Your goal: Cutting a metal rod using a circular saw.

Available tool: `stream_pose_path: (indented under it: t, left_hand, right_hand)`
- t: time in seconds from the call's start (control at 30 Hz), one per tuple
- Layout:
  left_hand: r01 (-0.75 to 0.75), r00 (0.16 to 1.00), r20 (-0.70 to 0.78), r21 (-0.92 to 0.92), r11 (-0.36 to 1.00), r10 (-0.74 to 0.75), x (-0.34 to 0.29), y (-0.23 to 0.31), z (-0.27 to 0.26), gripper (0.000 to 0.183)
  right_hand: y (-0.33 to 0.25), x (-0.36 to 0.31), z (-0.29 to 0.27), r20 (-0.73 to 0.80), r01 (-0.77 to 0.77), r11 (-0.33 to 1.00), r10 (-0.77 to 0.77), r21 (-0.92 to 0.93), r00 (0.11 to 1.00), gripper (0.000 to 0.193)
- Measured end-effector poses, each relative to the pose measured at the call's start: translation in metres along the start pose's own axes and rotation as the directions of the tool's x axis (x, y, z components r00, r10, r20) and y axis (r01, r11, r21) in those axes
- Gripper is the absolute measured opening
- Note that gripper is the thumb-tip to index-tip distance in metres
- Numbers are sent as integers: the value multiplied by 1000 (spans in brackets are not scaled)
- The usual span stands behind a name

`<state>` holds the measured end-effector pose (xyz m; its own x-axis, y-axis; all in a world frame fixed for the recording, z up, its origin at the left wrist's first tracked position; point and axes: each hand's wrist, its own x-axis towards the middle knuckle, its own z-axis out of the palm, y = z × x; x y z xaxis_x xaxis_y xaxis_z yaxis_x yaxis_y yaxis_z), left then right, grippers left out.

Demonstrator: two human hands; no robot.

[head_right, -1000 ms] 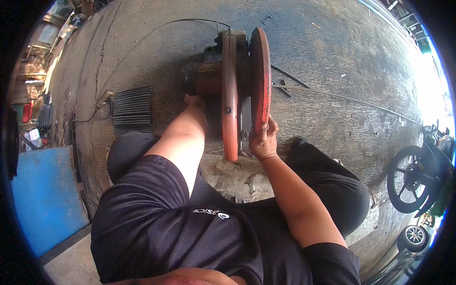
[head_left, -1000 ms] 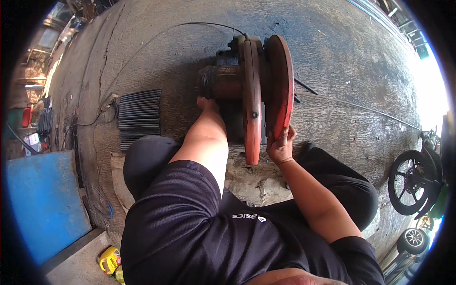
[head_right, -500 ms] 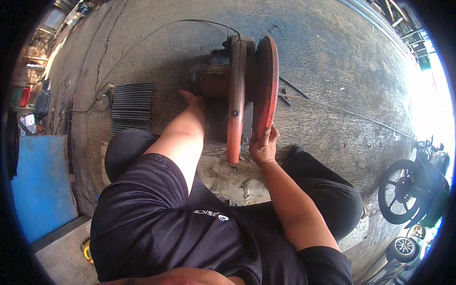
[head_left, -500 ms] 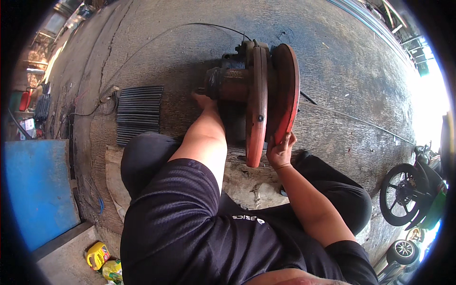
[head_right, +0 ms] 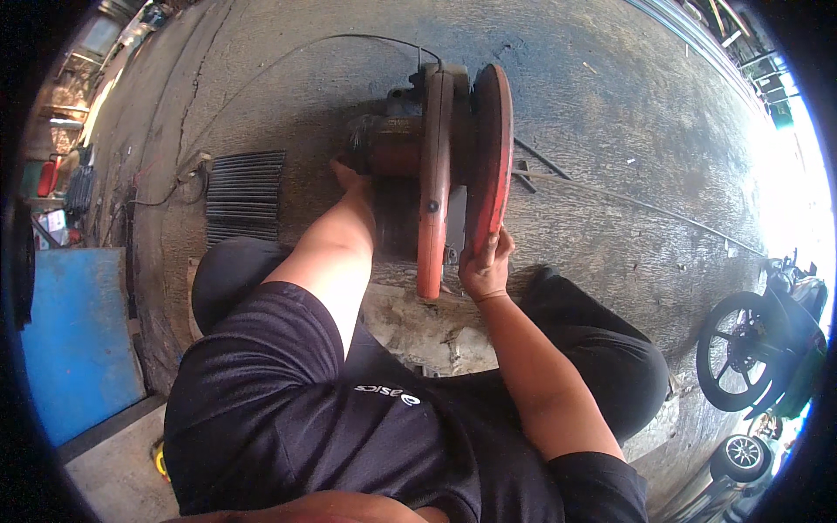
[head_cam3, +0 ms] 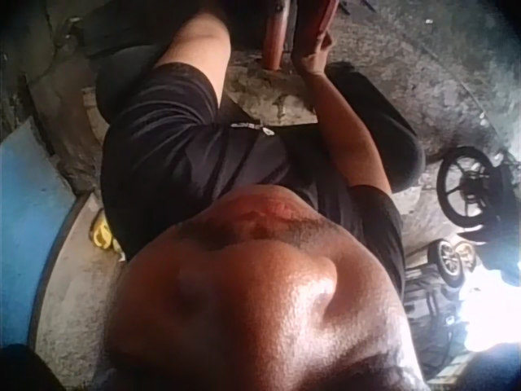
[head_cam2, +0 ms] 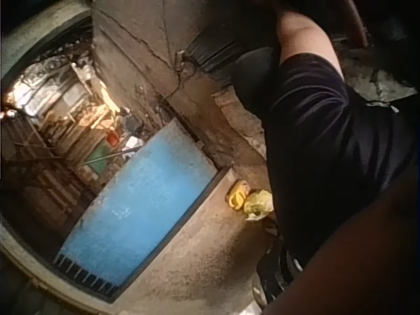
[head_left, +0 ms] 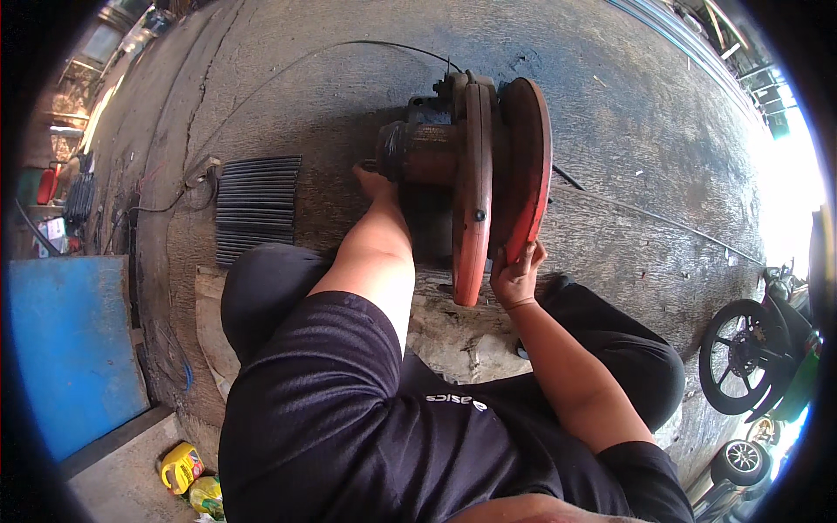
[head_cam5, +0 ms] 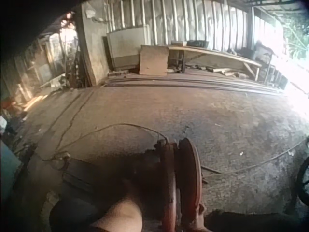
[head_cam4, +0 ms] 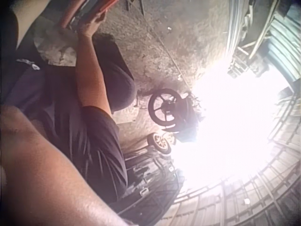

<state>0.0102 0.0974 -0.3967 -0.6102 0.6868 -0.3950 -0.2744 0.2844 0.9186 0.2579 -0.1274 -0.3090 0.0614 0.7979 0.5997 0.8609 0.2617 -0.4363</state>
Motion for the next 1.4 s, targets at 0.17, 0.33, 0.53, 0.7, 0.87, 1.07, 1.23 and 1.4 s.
stream_pose_path:
  t: [0.17,0.33,0.53,0.7,0.87,1.07,1.23,1.4]
  left_hand:
    - [120,990,111,-354,927,-85,10,-9,-1,31]
    - [67,987,160,-334,940,-14,10,-16,-3,33]
    - [-179,982,78,110,978,171,6,-23,-2,48]
    - [-277,961,54,149,949,272,18,-33,0,47]
    - [-47,998,31,70,996,45,38,-49,-4,37]
    - [151,988,24,99,984,-154,60,-65,-5,27]
    - [244,969,20,1,970,-244,67,-71,-3,23]
    - [241,970,11,-37,970,-241,54,-66,-4,24]
  right_hand:
    - [0,-1,1,-1,-2,1000,2,12,1000,100]
    - [-2,1,-1,-9,-8,1000,9,7,1000,101]
    - [-3,3,-3,13,9,999,-8,-31,1000,102]
    - [-3,5,-3,-37,48,999,-49,-13,998,100]
    - [-3,6,-1,-56,72,996,-75,-53,996,99]
    - [-3,5,-1,-49,62,998,-64,-32,997,98]
    - [-2,5,-3,-6,38,999,-38,-11,999,99]
    - [1,4,-1,-19,74,996,-73,41,997,102]
